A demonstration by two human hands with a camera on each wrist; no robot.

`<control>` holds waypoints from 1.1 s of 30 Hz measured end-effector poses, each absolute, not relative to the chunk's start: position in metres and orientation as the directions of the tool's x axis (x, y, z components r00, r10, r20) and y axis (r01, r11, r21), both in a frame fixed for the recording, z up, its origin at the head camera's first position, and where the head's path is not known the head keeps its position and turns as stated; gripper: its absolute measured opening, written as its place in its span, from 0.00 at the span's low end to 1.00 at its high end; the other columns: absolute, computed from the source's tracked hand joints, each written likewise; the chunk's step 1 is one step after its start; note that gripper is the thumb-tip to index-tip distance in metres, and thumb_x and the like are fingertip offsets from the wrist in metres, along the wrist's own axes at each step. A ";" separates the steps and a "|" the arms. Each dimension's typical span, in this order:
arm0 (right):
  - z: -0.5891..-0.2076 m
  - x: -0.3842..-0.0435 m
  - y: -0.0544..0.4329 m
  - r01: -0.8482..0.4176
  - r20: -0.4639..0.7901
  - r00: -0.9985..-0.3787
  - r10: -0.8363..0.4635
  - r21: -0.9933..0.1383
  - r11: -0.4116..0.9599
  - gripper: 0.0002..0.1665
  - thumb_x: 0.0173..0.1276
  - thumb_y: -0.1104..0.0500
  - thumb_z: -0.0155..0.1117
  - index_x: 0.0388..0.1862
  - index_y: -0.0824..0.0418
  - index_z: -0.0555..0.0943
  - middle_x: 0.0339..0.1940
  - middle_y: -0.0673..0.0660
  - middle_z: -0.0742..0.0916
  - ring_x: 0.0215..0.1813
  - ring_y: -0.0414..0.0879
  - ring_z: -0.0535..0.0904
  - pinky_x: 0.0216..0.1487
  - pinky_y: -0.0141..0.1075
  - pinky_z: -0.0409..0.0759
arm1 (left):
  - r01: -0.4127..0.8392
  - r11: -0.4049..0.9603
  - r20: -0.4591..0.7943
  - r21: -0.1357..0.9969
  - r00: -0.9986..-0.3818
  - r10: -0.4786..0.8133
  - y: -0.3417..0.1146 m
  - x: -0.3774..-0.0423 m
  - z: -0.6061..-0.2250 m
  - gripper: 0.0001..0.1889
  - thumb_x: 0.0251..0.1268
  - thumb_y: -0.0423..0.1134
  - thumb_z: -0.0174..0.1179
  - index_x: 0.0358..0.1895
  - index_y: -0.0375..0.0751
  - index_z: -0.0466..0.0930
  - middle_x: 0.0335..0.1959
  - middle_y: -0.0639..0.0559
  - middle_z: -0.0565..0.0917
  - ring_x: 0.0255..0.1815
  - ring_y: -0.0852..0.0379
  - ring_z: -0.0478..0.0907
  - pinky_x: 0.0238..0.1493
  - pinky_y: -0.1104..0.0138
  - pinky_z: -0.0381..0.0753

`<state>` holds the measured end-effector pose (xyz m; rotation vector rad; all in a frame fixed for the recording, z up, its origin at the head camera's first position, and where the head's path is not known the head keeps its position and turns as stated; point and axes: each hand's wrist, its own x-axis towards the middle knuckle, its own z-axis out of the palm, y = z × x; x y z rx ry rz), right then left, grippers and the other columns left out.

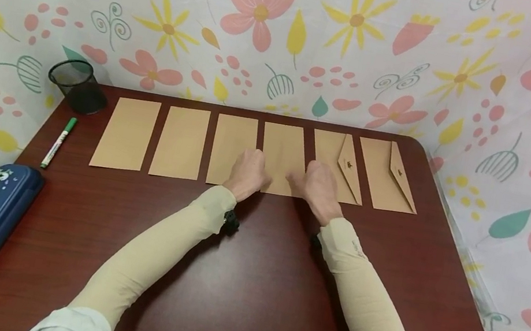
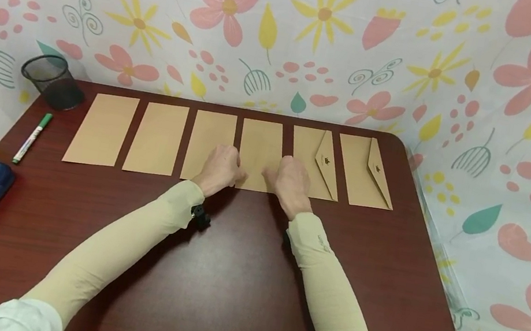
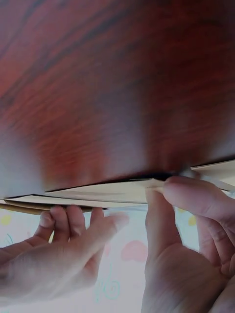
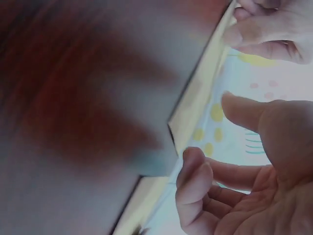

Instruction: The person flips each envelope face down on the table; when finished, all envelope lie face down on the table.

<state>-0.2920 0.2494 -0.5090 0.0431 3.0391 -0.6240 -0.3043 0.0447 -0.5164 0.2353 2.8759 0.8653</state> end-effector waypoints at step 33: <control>-0.448 -0.236 0.342 0.161 -0.146 -0.983 0.114 -0.375 0.913 0.38 0.76 0.43 0.70 0.58 0.80 0.80 0.57 0.78 0.83 0.59 0.71 0.80 0.63 0.61 0.80 | 0.176 0.710 -0.024 0.682 -0.965 0.262 0.066 -0.239 -0.450 0.14 0.75 0.37 0.64 0.56 0.37 0.91 0.40 0.47 0.96 0.34 0.55 0.93 0.33 0.67 0.85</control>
